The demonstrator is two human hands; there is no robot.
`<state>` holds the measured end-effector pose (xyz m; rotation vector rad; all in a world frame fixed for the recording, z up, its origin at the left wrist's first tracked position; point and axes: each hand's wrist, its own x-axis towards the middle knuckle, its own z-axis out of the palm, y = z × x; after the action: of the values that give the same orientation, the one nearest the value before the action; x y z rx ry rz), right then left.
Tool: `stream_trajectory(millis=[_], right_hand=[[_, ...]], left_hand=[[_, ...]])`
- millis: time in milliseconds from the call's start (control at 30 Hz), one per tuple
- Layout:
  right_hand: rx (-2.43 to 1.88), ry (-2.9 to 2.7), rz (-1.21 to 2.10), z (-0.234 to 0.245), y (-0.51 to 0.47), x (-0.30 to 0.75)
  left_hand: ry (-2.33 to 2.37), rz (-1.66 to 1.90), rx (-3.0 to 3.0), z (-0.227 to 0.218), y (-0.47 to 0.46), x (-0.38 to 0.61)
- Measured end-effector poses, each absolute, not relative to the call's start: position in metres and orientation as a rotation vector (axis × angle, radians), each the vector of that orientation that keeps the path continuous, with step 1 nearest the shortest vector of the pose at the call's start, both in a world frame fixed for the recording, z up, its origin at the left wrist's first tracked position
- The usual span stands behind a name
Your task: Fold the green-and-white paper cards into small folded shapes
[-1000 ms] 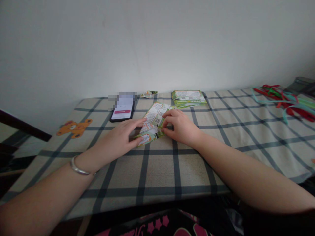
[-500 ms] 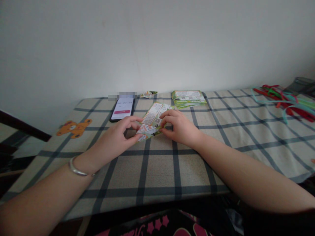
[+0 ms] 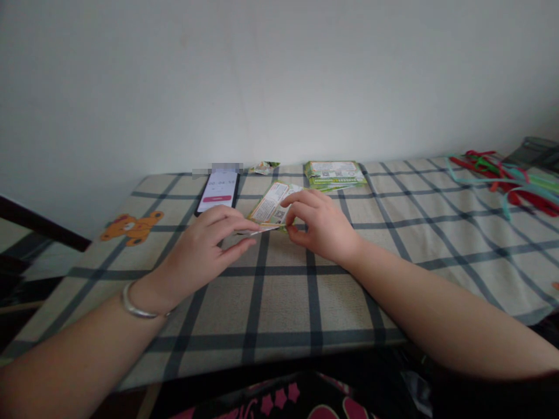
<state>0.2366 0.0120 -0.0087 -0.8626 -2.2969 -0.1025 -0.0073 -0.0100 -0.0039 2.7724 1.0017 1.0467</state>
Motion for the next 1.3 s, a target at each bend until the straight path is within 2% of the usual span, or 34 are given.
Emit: stream_trajectory(millis=[233,400,733,1300], right_hand=[[-0.813,-2.381,-0.284,-0.004,0.01,0.236],[-0.789,-2.439,-0.25,-0.004,0.009,0.236],[-0.871,-2.514,-0.11,-0.01,0.014,0.241],[-0.672,-2.626,-0.18,-0.013,0.015,0.241]], left_hand=[[1.135,0.95,3.018,0.001,-0.015,-0.005],[1.219,0.862,3.013,-0.002,-0.016,-0.004],[1.113,0.977,2.814,-0.006,-0.004,-0.011],[1.032,0.883,2.729,-0.015,0.004,-0.014]])
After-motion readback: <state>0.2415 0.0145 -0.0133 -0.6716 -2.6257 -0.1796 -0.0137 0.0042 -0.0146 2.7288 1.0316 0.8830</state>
